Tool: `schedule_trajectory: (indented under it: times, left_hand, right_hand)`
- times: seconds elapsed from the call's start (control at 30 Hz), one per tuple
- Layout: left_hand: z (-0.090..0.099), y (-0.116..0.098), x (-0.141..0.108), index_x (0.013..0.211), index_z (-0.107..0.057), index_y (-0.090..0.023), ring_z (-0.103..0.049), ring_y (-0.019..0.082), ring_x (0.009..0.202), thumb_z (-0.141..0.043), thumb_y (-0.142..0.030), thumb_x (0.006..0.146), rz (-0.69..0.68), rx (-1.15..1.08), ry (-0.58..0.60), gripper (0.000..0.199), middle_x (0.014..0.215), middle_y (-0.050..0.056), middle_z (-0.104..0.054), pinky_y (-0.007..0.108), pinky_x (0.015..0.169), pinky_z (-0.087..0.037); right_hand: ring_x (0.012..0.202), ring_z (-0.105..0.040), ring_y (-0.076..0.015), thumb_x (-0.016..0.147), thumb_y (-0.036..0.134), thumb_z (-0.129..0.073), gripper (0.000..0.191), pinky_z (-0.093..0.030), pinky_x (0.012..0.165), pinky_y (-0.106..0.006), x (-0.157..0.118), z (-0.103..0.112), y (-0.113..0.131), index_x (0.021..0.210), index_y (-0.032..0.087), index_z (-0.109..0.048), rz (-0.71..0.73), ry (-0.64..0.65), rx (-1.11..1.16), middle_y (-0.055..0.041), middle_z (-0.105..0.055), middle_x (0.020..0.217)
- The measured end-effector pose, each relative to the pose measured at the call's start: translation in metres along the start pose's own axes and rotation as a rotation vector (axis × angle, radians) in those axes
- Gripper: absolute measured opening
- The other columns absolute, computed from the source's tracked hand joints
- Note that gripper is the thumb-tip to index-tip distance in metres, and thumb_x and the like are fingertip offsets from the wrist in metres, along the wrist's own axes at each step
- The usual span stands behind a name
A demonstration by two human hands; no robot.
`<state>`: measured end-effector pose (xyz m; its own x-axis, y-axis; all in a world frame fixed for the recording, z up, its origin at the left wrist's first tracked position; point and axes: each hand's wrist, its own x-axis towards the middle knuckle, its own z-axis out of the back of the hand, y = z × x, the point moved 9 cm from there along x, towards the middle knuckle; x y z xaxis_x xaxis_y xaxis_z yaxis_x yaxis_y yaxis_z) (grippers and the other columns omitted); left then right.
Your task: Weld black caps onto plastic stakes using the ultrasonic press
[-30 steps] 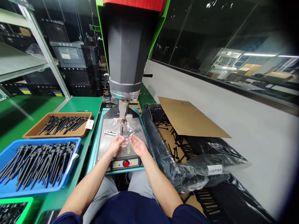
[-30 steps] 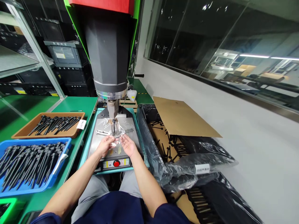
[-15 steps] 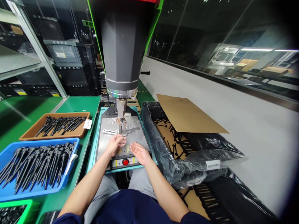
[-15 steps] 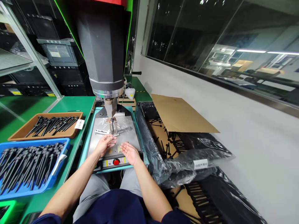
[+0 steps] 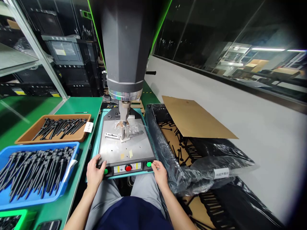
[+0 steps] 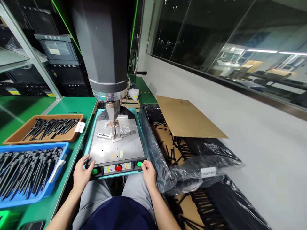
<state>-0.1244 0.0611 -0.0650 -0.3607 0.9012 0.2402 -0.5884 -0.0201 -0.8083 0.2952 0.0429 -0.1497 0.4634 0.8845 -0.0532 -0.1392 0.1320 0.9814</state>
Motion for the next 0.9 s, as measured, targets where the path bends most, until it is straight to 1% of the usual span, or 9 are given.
schedule_trajectory:
  times: [0.07, 0.17, 0.23, 0.3, 0.43, 0.57, 0.7, 0.83, 0.9]
  left_hand:
    - [0.002, 0.016, -0.016, 0.126, -0.058, -0.019, -0.051, 0.035, 0.125, -0.064, -0.047, 0.077, -0.071, 0.082, -0.003, 0.056, 0.133, 0.015, -0.057, 0.051, 0.109, -0.037]
    - [-0.008, 0.041, -0.03, 0.139, -0.047, -0.022, -0.051, 0.033, 0.127, -0.062, -0.049, 0.08, -0.06, 0.066, 0.099, 0.067, 0.14, 0.014, -0.052, 0.049, 0.107, -0.041]
    - [-0.012, 0.051, -0.033, 0.143, -0.043, -0.025, -0.049, 0.032, 0.13, -0.061, -0.049, 0.082, -0.058, 0.046, 0.15, 0.069, 0.142, 0.012, -0.05, 0.048, 0.108, -0.041]
    - [-0.013, 0.056, -0.032, 0.144, -0.043, -0.027, -0.046, 0.031, 0.133, -0.061, -0.049, 0.082, -0.079, 0.029, 0.18, 0.068, 0.144, 0.01, -0.049, 0.048, 0.111, -0.038]
    - [-0.014, 0.063, -0.031, 0.143, -0.044, -0.029, -0.044, 0.031, 0.134, -0.059, -0.049, 0.084, -0.083, -0.013, 0.203, 0.064, 0.145, 0.009, -0.047, 0.047, 0.112, -0.037]
    - [-0.014, 0.064, -0.032, 0.145, -0.042, -0.029, -0.044, 0.03, 0.135, -0.059, -0.048, 0.085, -0.091, -0.01, 0.173, 0.065, 0.144, 0.01, -0.047, 0.047, 0.113, -0.035]
    - [-0.016, 0.065, -0.031, 0.146, -0.041, -0.029, -0.044, 0.03, 0.134, -0.059, -0.048, 0.084, -0.081, 0.019, 0.193, 0.067, 0.144, 0.01, -0.046, 0.047, 0.114, -0.034]
    - [-0.014, 0.061, -0.031, 0.147, -0.039, -0.026, -0.045, 0.03, 0.134, -0.061, -0.048, 0.083, -0.087, 0.055, 0.2, 0.071, 0.143, 0.011, -0.046, 0.047, 0.113, -0.036]
    - [-0.011, 0.052, -0.03, 0.145, -0.042, -0.023, -0.047, 0.03, 0.131, -0.061, -0.048, 0.083, -0.106, 0.081, 0.154, 0.069, 0.14, 0.012, -0.049, 0.047, 0.112, -0.038]
  right_hand:
    - [0.084, -0.065, -0.0269, 0.073, 0.047, -0.069, 0.038, -0.052, 0.083, -0.044, -0.001, 0.011, -0.004, 0.097, 0.019, -0.065, 0.11, -0.065, -0.174, -0.0105, -0.068, 0.09]
    - [0.087, -0.063, -0.0278, 0.076, 0.05, -0.066, 0.046, -0.051, 0.084, -0.045, -0.002, 0.014, 0.0, 0.109, 0.019, -0.061, 0.242, -0.132, -0.349, -0.0126, -0.064, 0.098]
    - [0.092, -0.062, -0.0295, 0.076, 0.054, -0.065, 0.057, -0.05, 0.086, -0.047, -0.002, 0.013, 0.002, 0.119, 0.018, -0.057, 0.286, -0.164, -0.411, -0.0156, -0.062, 0.107]
    - [0.1, -0.061, -0.0321, 0.078, 0.058, -0.061, 0.061, -0.049, 0.09, -0.048, 0.002, 0.01, 0.0, 0.123, 0.018, -0.056, 0.297, -0.132, -0.431, -0.0174, -0.062, 0.113]
    - [0.114, -0.058, -0.0356, 0.078, 0.062, -0.059, 0.062, -0.047, 0.095, -0.05, 0.008, 0.003, -0.015, 0.121, 0.018, -0.059, 0.282, -0.015, -0.416, -0.0189, -0.061, 0.122]
    - [0.119, -0.055, -0.0384, 0.076, 0.063, -0.06, 0.067, -0.045, 0.098, -0.053, 0.009, 0.004, -0.028, 0.124, 0.016, -0.057, 0.25, -0.04, -0.422, -0.0212, -0.059, 0.125]
    - [0.12, -0.054, -0.0385, 0.076, 0.058, -0.061, 0.066, -0.045, 0.099, -0.053, 0.008, 0.003, -0.027, 0.125, 0.015, -0.056, 0.26, -0.038, -0.43, -0.0209, -0.059, 0.125]
    - [0.116, -0.057, -0.0358, 0.075, 0.054, -0.063, 0.062, -0.052, 0.091, -0.049, 0.006, 0.002, -0.026, 0.126, 0.018, -0.057, 0.253, -0.004, -0.391, -0.0188, -0.058, 0.126]
    - [0.112, -0.06, -0.0342, 0.074, 0.053, -0.065, 0.062, -0.055, 0.086, -0.046, 0.006, 0.003, -0.026, 0.126, 0.019, -0.057, 0.248, -0.008, -0.375, -0.0177, -0.058, 0.126]
